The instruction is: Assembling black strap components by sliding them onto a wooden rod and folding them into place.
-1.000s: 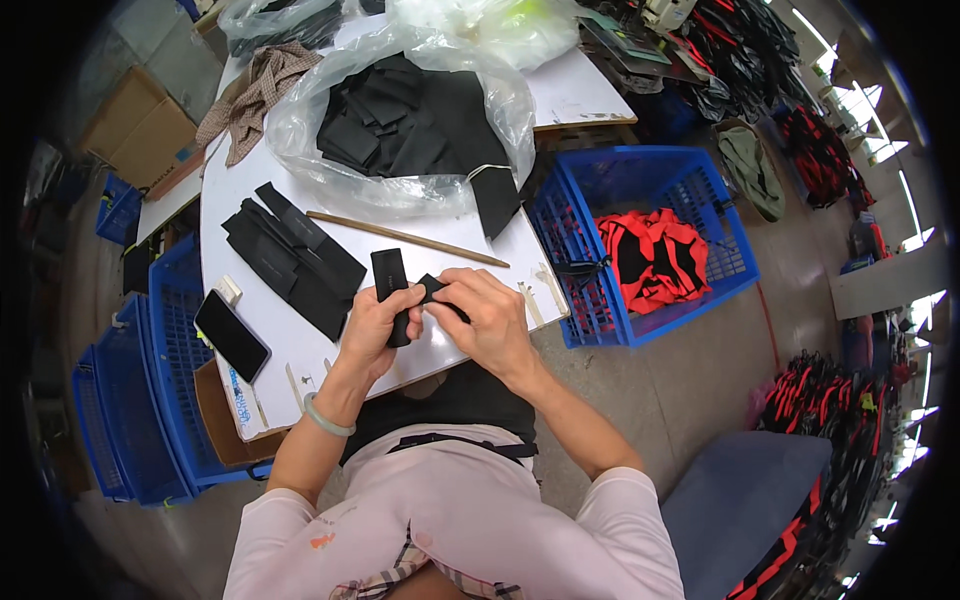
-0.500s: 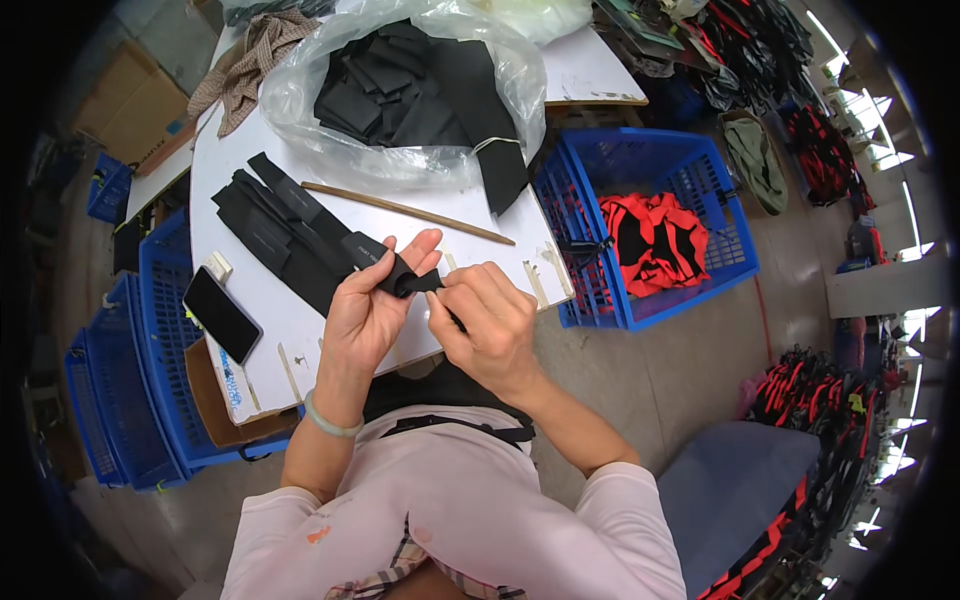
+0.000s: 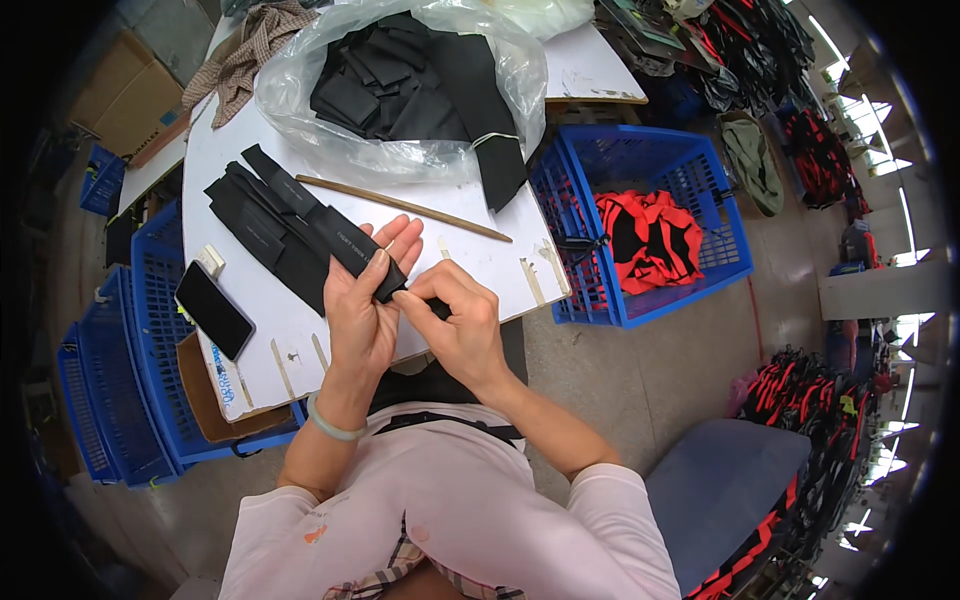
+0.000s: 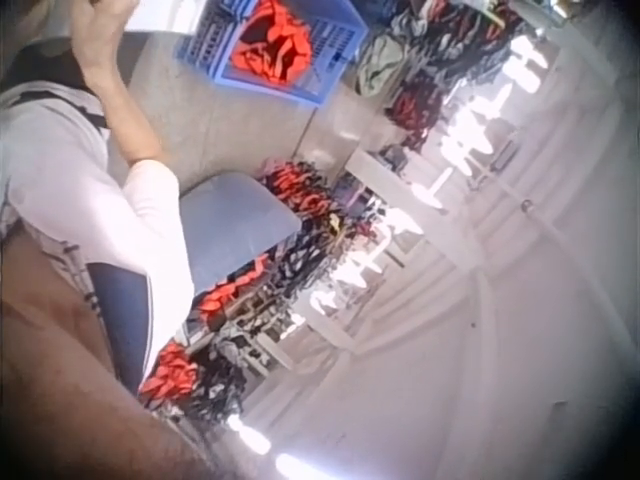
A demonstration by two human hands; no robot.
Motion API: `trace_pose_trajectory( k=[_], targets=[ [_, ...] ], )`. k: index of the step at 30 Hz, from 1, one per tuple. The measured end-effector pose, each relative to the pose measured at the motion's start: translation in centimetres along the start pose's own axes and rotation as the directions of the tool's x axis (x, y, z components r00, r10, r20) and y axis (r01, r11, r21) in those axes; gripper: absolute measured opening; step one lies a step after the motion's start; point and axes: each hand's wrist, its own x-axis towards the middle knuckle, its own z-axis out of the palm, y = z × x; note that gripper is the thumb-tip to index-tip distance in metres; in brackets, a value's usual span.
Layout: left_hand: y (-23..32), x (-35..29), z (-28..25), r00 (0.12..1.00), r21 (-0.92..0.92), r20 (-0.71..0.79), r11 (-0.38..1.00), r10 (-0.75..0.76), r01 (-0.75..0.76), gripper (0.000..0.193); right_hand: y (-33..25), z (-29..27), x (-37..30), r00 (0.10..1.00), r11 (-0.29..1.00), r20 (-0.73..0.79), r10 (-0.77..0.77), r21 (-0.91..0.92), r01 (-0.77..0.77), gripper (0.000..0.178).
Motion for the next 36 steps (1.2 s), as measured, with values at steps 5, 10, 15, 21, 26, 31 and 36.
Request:
trace_pose_trajectory(
  k=[5, 10, 15, 21, 26, 31, 36],
  targets=[
    [0.7, 0.2, 0.3, 0.996, -0.018, 0.046, 0.997, 0.073, -0.072, 0.039, -0.4, 1.5, 0.4, 0.998, 1.000, -0.063, 0.024, 0.018, -0.023, 0.008],
    [1.6, 1.6, -1.0, 0.988, -0.041, 0.055, 0.989, 0.145, -0.143, 0.043, -1.1, 0.7, 0.3, 0.977, 0.970, 0.155, -0.144, -0.174, 0.171, 0.034],
    [0.5, 1.0, -1.1, 0.997, 0.089, 0.081, 0.996, 0.000, -0.007, 0.056, 0.8, 0.6, 1.8, 0.833, 0.890, 0.519, 0.194, -0.450, 0.072, 0.048],
    [1.9, 3.5, -2.9, 0.966, -0.163, 0.041, 0.952, -0.254, 0.258, 0.036, 2.0, 1.9, 2.5, 0.853, 0.878, 0.505, 0.134, -0.460, 0.134, 0.040],
    [2.5, 5.3, -5.0, 0.974, -0.332, 0.067, 0.916, -0.214, 0.224, 0.019, -0.9, 1.3, -0.3, 0.818, 0.889, 0.512, 0.264, -0.457, -0.001, 0.051],
    [1.4, 3.7, -1.9, 0.985, 0.099, 0.002, 0.980, -0.172, 0.171, 0.013, 2.1, 1.3, -0.1, 0.867, 0.857, 0.462, 0.186, -0.508, 0.086, 0.037],
    [2.5, 3.5, -1.0, 0.985, 0.143, 0.053, 0.977, -0.164, 0.155, 0.011, 2.2, 2.5, -0.9, 0.942, 0.912, 0.336, -0.003, -0.386, 0.140, 0.034]
  ],
)
